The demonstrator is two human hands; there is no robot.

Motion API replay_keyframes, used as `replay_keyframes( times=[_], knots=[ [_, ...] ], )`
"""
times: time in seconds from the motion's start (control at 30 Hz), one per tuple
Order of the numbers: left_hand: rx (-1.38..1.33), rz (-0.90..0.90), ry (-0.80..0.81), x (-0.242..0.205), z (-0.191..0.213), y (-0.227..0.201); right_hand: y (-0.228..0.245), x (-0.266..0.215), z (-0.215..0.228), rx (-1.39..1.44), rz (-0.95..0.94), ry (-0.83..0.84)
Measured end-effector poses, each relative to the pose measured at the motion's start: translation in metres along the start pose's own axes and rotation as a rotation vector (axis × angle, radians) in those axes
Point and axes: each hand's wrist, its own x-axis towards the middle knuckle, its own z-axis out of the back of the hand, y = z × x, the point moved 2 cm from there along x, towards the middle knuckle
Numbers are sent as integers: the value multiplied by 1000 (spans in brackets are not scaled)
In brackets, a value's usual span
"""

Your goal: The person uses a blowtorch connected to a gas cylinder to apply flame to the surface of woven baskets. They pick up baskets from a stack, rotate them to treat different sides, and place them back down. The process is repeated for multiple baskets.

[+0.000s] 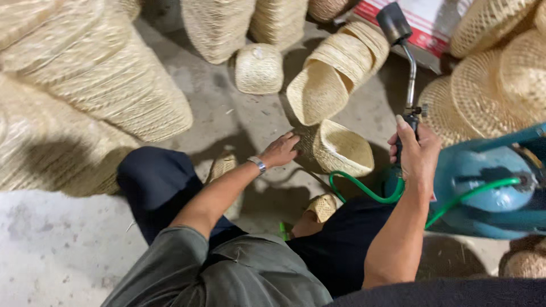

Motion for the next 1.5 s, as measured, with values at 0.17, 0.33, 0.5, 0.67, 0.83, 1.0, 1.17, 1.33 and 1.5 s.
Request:
replay_keyframes(
  times=[0.17,0.33,0.5,0.67,0.83,1.0,1.17,1.33,1.5],
  knots=[
    [-146,220,-69,63,-91,-18,-4,-12,23,29,-28,-77],
    [-471,716,-36,111,-139,-32,-14,-17,37,86,-57,-82],
    [-1242,1123,63,112,-174,-38,-26,-14,42,107,-105,-57],
    [-1728,1315,82,73,-178,-26,-31,-10,43,100,-131,-36],
    [-1802,1333,-41,19,-158,3,-34,-12,48,98,-160,18],
    [-2038,957,-424,-50,-105,41,-31,-21,47,-17,-170,65],
    [-1928,720,-789,-52,-31,83,-31,-25,24,-298,-124,183],
    [-1810,547,-926,-18,71,88,-19,-37,-26,-582,-97,309],
    [-1705,445,-986,-13,108,95,-3,-45,-51,-726,42,310]
  ],
)
